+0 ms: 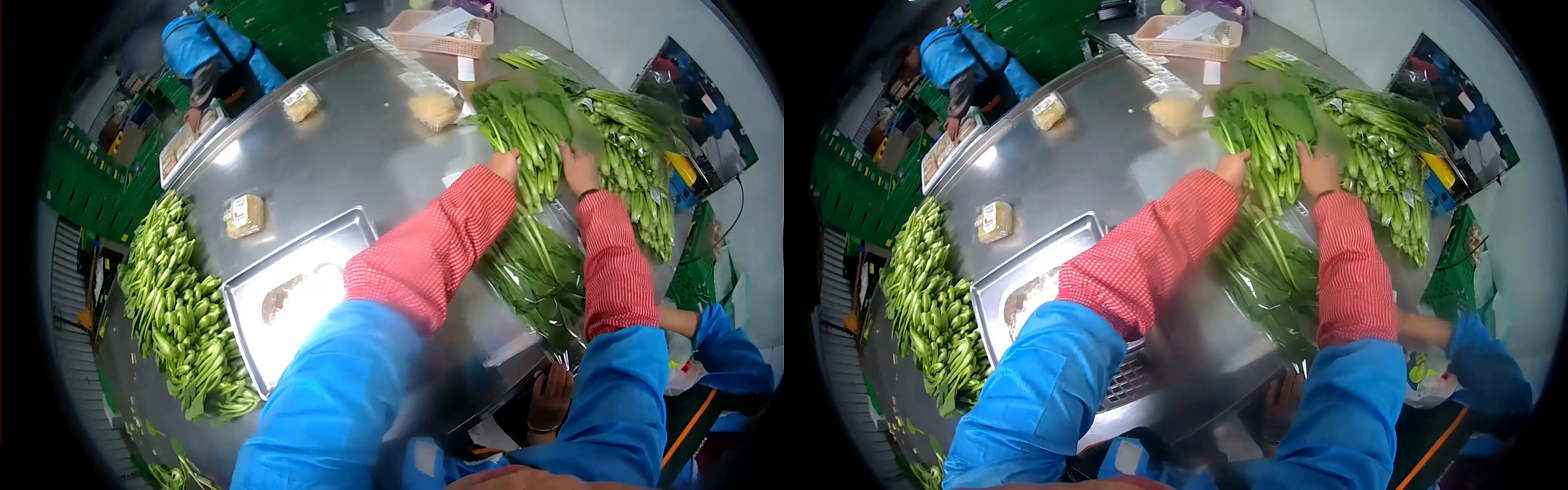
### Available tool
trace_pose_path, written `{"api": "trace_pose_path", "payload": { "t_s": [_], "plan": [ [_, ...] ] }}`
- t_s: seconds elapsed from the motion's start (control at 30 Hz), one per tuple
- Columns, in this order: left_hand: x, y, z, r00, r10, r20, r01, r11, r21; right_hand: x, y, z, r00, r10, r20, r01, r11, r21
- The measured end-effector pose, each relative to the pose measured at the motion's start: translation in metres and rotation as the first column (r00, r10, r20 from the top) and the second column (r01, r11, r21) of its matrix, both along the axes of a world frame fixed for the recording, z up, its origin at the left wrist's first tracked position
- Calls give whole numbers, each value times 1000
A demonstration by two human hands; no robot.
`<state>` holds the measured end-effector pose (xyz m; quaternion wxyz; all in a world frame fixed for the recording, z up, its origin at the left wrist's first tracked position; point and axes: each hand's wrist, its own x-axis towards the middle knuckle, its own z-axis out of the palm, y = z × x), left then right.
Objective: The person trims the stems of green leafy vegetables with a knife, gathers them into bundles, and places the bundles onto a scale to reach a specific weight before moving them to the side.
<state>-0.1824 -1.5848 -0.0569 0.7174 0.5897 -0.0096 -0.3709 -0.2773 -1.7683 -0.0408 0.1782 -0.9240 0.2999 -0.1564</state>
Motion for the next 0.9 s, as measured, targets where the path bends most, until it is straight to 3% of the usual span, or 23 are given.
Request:
{"api": "trace_pose_path", "payload": {
  "t_s": [0.07, 0.13, 0.2, 0.23, 0.3, 0.33, 0.37, 0.4, 0.43, 0.47, 0.53, 0.6, 0.67, 0.73, 0.8, 0.87, 0.9],
  "plan": [
    [-20, 33, 27, 998, 19, -65, -25, 996, -90, -18, 50, 19, 990, -28, 141, 37, 998, -60],
    [-62, 95, 87, 989, -72, -130, 29, 952, -305, -35, 99, 38, 965, 63, 256, -21, 986, -165],
    [-101, 146, 106, 989, -76, -130, 18, 916, -400, -49, 155, 53, 943, 194, 269, -134, 965, -225],
    [-123, 176, 114, 983, -111, -144, 28, 875, -484, -57, 185, 57, 895, 245, 373, -269, 963, 15],
    [-164, 242, 129, 980, -139, -142, 39, 836, -547, -72, 238, 64, 826, 406, 392, -511, 832, 215],
    [-186, 275, 131, 979, -144, -143, 47, 845, -532, -81, 264, 68, 785, 539, 307, -605, 774, 187],
    [-207, 309, 128, 978, -154, -144, 39, 804, -594, -92, 302, 73, 772, 545, 326, -624, 749, 224],
    [-227, 341, 125, 977, -166, -135, 38, 756, -654, -106, 342, 86, 738, 602, 304, -657, 743, 124],
    [-242, 373, 114, 973, -191, -131, 77, 800, -596, -120, 381, 98, 704, 653, 280, -684, 729, 21],
    [-261, 412, 131, 989, -122, -79, 61, 843, -535, -130, 413, 105, 633, 666, 394, -751, 652, 103],
    [-296, 476, 121, 998, 15, -64, -34, 951, -308, -149, 459, 96, 543, 748, 381, -831, 545, 114],
    [-329, 539, 112, 982, 148, -118, -168, 968, -184, -172, 521, 98, 588, 744, 318, -808, 523, 270],
    [-367, 588, 86, 845, 534, -44, -534, 834, -138, -185, 574, 97, 469, 854, 226, -850, 367, 379],
    [-393, 639, 95, 549, 831, -90, -835, 551, -12, -189, 622, 89, 272, 926, 263, -937, 191, 294],
    [-414, 680, 84, 312, 907, -283, -949, 281, -145, -176, 664, 84, 195, 954, 229, -978, 172, 115],
    [-437, 712, 30, 442, 872, 208, -896, 443, 47, -147, 702, 82, 178, 957, 228, -978, 198, -70],
    [-437, 720, 23, 433, 880, 193, -900, 435, 34, -126, 721, 82, 195, 960, 200, -964, 226, -142]
  ]
}}
